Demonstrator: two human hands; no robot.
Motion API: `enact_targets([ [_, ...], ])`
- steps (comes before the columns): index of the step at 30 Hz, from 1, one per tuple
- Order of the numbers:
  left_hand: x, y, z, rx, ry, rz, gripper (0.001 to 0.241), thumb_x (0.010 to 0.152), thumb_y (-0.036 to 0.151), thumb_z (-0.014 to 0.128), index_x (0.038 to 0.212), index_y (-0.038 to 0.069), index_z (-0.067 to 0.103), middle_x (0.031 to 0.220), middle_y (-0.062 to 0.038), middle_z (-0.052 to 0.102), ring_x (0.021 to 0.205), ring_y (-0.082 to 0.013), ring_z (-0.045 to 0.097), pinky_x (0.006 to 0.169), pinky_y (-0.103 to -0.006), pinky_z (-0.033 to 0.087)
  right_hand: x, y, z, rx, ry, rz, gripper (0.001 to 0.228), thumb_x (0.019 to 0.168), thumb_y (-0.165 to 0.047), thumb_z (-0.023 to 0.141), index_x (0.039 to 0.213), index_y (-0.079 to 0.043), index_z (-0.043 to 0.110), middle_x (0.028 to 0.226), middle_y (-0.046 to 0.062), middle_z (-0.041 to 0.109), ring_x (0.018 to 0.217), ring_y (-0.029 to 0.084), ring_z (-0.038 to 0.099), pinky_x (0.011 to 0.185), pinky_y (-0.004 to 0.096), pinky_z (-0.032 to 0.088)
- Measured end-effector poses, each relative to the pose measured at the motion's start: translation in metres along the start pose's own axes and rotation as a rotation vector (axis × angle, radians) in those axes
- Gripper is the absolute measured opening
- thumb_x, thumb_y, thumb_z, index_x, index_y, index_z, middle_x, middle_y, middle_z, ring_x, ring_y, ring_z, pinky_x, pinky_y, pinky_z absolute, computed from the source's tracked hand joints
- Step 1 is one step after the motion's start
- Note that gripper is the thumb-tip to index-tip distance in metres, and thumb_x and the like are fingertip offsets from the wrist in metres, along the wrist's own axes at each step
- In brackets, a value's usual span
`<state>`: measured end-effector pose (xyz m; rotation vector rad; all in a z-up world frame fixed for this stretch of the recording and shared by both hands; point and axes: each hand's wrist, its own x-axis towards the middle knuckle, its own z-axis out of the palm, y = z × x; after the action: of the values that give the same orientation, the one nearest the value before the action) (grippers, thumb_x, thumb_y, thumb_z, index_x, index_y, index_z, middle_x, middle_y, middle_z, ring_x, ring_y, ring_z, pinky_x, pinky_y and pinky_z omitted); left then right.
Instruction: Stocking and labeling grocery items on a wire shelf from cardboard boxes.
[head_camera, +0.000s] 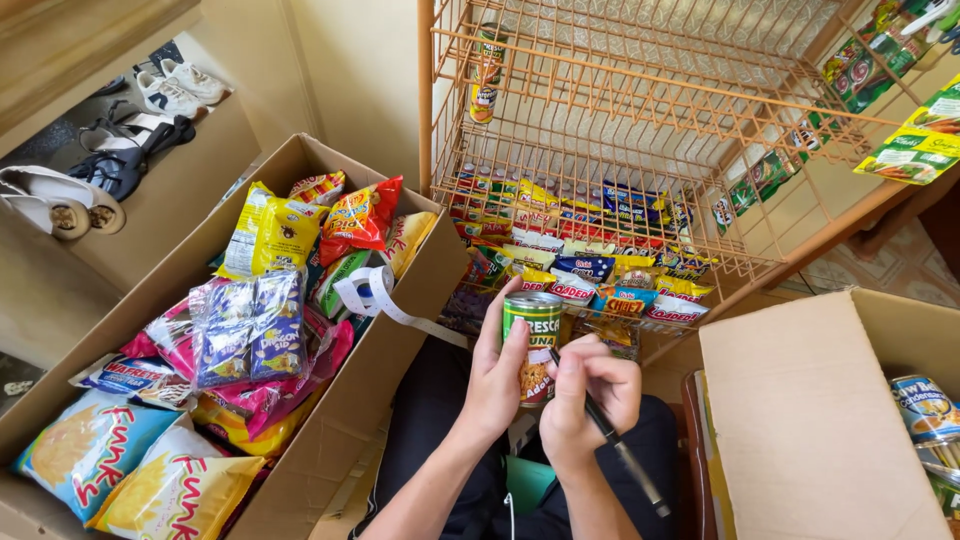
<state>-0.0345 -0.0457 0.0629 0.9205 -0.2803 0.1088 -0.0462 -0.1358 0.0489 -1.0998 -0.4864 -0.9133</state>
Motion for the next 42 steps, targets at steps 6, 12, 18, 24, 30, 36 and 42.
enact_targets([
  [6, -0.003, 0.001, 0.005, 0.128, -0.009, 0.073, 0.055, 0.109, 0.023, 0.042, 0.159, 0.002, 0.031, 0.146, -0.013, 0.053, 0.13, -0.0161, 0.052, 0.111, -0.0309, 0.042, 0.011, -0.017, 0.01, -0.236, -0.048, -0.198, 0.027, 0.098, 0.004, 0.066, 0.085, -0.001, 0.043, 0.082, 0.015, 0.063, 0.069, 0.015, 0.054, 0.063, 0.029, 0.044],
  [12, -0.003, 0.007, 0.009, 0.133, -0.016, 0.073, 0.056, 0.11, 0.025, 0.041, 0.16, 0.002, 0.03, 0.144, -0.014, 0.054, 0.126, -0.0173, 0.054, 0.107, -0.0317, 0.045, 0.014, -0.02, 0.009, -0.416, -0.008, -0.223, 0.038, 0.103, 0.007, 0.058, 0.074, -0.001, 0.035, 0.071, 0.015, 0.061, 0.06, 0.016, 0.053, 0.055, 0.029, 0.043],
  [18, -0.005, 0.016, 0.011, 0.29, 0.005, 0.147, 0.056, 0.11, 0.027, 0.042, 0.159, 0.001, 0.031, 0.142, -0.017, 0.059, 0.128, -0.0198, 0.057, 0.11, -0.0324, 0.044, 0.017, -0.023, 0.013, -0.469, -0.057, -0.23, 0.035, 0.101, 0.007, 0.058, 0.074, 0.0, 0.037, 0.071, 0.015, 0.062, 0.06, 0.015, 0.054, 0.055, 0.028, 0.045],
  [24, -0.007, 0.019, 0.011, 0.325, 0.015, 0.144, 0.057, 0.11, 0.027, 0.041, 0.159, 0.001, 0.031, 0.141, -0.018, 0.06, 0.128, -0.0206, 0.058, 0.11, -0.0333, 0.044, 0.012, -0.013, 0.009, -0.444, -0.002, -0.178, 0.037, 0.101, 0.007, 0.059, 0.073, -0.001, 0.036, 0.07, 0.015, 0.062, 0.06, 0.015, 0.055, 0.054, 0.028, 0.047],
  [30, -0.006, 0.018, 0.011, 0.343, 0.009, 0.139, 0.057, 0.109, 0.028, 0.041, 0.159, 0.001, 0.031, 0.14, -0.017, 0.061, 0.127, -0.0204, 0.059, 0.109, -0.0332, 0.045, 0.016, -0.02, 0.012, -0.501, -0.053, -0.2, 0.038, 0.101, 0.008, 0.06, 0.073, 0.0, 0.034, 0.068, 0.014, 0.059, 0.057, 0.013, 0.051, 0.054, 0.027, 0.043],
  [36, -0.005, 0.015, 0.008, 0.297, 0.019, 0.112, 0.058, 0.109, 0.03, 0.042, 0.159, 0.002, 0.031, 0.138, -0.016, 0.061, 0.124, -0.0191, 0.059, 0.107, -0.0323, 0.046, 0.014, -0.018, 0.011, -0.48, -0.036, -0.188, 0.041, 0.101, 0.009, 0.059, 0.072, -0.001, 0.032, 0.067, 0.012, 0.057, 0.057, 0.012, 0.049, 0.053, 0.027, 0.04],
  [42, -0.006, 0.012, 0.009, 0.285, 0.018, 0.125, 0.057, 0.11, 0.029, 0.042, 0.158, 0.001, 0.032, 0.139, -0.016, 0.06, 0.125, -0.0183, 0.058, 0.108, -0.0318, 0.045, 0.012, -0.013, 0.006, -0.475, 0.001, -0.185, 0.04, 0.101, 0.008, 0.059, 0.071, -0.001, 0.034, 0.072, 0.015, 0.063, 0.059, 0.013, 0.055, 0.056, 0.027, 0.046],
])
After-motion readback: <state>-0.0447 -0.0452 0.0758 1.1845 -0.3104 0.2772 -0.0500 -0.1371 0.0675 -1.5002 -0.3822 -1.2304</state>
